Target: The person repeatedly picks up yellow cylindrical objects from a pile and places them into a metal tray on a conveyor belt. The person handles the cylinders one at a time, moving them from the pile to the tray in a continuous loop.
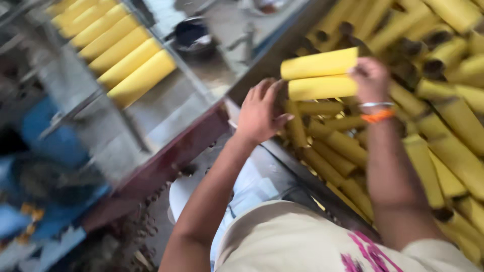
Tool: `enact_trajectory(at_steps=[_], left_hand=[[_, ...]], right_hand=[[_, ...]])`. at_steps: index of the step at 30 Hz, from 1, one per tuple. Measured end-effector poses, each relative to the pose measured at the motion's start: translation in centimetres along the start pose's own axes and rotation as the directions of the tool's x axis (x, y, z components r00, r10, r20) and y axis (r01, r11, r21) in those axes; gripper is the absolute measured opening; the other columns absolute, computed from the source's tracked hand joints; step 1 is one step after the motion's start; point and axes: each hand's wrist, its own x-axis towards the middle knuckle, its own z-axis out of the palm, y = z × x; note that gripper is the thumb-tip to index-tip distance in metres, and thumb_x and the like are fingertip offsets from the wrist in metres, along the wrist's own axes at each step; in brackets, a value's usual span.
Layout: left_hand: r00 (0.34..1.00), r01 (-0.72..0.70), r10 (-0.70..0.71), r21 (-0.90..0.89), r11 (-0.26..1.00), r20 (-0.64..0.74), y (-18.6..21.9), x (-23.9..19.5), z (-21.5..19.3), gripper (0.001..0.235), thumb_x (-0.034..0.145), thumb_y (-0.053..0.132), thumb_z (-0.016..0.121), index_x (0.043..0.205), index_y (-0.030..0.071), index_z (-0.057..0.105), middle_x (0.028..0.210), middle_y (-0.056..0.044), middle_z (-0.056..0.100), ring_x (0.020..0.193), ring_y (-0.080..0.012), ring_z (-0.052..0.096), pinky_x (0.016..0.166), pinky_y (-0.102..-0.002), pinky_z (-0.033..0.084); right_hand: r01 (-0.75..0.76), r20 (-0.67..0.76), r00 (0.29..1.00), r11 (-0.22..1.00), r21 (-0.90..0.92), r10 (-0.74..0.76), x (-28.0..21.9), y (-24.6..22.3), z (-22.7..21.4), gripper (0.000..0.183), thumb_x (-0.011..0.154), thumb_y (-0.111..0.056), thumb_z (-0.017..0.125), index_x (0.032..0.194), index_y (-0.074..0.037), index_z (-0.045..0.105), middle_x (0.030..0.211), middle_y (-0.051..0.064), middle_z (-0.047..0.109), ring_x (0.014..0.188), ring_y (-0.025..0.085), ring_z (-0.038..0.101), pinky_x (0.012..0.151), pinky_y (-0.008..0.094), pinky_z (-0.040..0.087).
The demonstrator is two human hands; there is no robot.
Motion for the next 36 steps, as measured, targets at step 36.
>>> enact_trajectory(at_steps=[36], left_hand=[[0.982, 0.057, -0.089, 0.193, 0.980, 0.164, -0.4, 1.2, 0.8, 0.084, 0.083, 0.045, 0.082, 0.149, 0.008, 0.046, 0.136, -0.019, 0.058, 0.118, -0.0394, 0.062, 0.098, -0.049, 0.051]], right_hand=[[0.028, 0.402, 0.895, 0.875, -0.483, 0.194, -8.6, 9.9, 9.6, 0.074, 0.078, -0.017, 0.083, 0.145, -0.005, 0.053, 0.144, 0.022, 0.055, 0.130, 0.039, 0.054, 0.109, 0.046, 0.046]])
